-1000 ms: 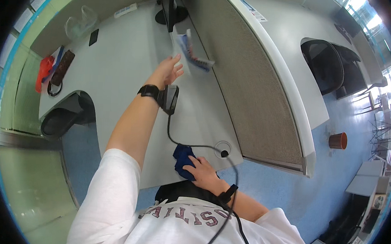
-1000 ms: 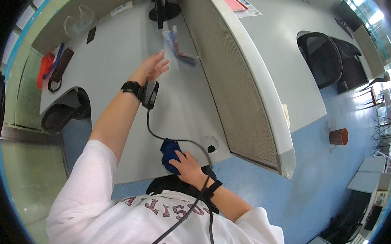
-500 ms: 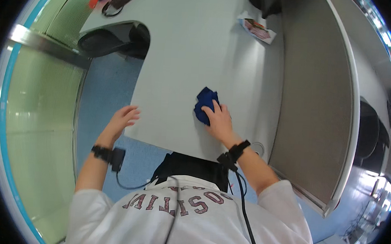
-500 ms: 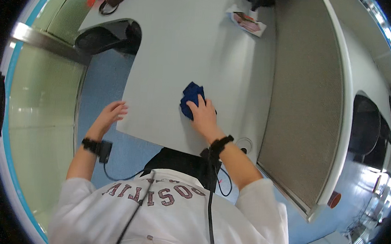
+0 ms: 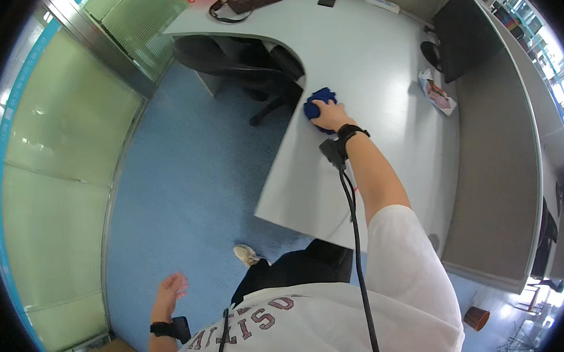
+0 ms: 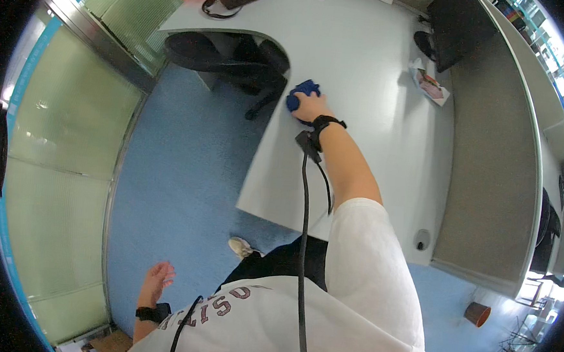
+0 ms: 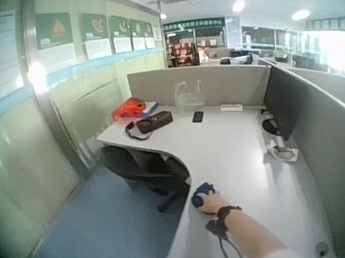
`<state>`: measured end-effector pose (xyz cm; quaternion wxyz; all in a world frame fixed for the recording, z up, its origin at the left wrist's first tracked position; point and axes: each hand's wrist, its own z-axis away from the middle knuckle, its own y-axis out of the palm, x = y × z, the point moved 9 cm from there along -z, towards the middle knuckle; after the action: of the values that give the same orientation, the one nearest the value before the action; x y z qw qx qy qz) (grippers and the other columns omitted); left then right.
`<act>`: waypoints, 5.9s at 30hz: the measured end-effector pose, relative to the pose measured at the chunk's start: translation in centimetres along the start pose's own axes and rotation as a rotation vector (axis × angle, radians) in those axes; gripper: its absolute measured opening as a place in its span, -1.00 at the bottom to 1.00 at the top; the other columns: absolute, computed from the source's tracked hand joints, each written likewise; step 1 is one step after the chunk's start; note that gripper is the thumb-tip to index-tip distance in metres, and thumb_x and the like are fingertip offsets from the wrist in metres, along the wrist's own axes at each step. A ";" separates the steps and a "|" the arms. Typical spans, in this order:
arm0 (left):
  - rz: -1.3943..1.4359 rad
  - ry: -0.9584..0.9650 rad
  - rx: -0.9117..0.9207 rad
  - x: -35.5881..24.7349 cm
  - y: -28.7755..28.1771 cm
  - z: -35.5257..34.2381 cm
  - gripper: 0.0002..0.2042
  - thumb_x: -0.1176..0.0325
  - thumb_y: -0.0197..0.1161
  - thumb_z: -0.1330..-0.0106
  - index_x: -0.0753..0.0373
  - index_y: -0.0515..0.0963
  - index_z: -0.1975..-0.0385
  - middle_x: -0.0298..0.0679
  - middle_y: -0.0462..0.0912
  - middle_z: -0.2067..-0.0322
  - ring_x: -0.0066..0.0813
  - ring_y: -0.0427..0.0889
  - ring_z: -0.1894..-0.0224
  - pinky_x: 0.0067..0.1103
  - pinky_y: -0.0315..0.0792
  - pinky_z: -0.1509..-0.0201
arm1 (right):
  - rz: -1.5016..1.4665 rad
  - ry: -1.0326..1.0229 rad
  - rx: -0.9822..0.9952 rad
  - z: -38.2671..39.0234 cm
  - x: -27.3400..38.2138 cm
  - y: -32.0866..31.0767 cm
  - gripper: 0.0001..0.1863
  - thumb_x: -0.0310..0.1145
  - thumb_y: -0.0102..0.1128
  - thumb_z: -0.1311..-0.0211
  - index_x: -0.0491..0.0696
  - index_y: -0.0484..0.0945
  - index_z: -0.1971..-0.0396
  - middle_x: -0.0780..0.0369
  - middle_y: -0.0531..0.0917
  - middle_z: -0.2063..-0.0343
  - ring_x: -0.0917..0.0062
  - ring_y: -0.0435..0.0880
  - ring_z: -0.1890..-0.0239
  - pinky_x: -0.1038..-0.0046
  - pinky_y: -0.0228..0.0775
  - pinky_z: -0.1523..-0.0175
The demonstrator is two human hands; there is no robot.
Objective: Wiping down a filing cabinet and office desks with a cleaning cloth.
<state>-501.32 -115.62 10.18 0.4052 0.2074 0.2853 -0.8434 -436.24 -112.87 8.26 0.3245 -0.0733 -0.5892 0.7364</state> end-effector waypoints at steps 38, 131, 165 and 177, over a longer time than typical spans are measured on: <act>-0.580 -0.033 0.274 -28.0 -25.7 -37.3 -0.62 0.04 0.12 -0.14 0.04 0.36 0.09 -0.36 0.50 0.24 -0.54 0.48 0.27 -0.58 0.36 0.37 | -0.176 0.766 -0.808 16.5 13.2 -0.7 -0.37 -0.46 0.29 0.32 0.15 0.35 0.08 -0.01 0.25 -0.04 0.09 0.22 -0.09 0.21 0.13 -0.13; -1.276 1.492 0.374 -71.3 4.8 -27.7 -0.22 0.35 0.44 0.33 0.11 0.25 -0.06 -0.06 0.05 -0.18 -0.02 0.01 -0.22 -0.15 -0.03 -0.20 | -1.498 0.439 -0.362 -22.9 10.5 -17.8 -0.53 -0.54 0.07 0.01 0.03 0.32 0.01 0.16 0.44 0.12 0.40 0.44 0.10 0.36 0.31 0.00; -0.677 0.835 0.248 -63.9 -24.0 -51.3 -0.62 0.29 0.21 -0.07 0.35 0.43 0.14 -0.04 0.50 0.17 -0.28 0.50 0.14 -0.49 0.36 0.07 | -2.038 0.024 0.282 -41.4 44.6 -21.1 -0.36 -0.18 0.08 -0.07 -0.14 0.13 -0.12 0.07 0.33 -0.04 0.28 0.34 -0.06 0.19 0.07 -0.18; -0.644 0.448 0.040 -56.7 -35.3 -56.7 -0.68 0.30 0.11 -0.11 0.36 0.44 0.19 -0.06 0.55 0.33 -0.27 0.53 0.24 -0.49 0.37 0.18 | -0.188 0.215 -0.205 -50.9 45.2 -16.4 -0.12 0.08 0.28 0.25 0.29 0.06 -0.16 0.04 -0.30 -0.23 -0.15 -0.30 -0.21 -0.30 -0.19 -0.02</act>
<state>-489.75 -28.81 11.63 0.0431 0.2942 0.4008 -0.8666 -440.04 -44.07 20.68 0.4436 -0.1289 -0.6273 0.6269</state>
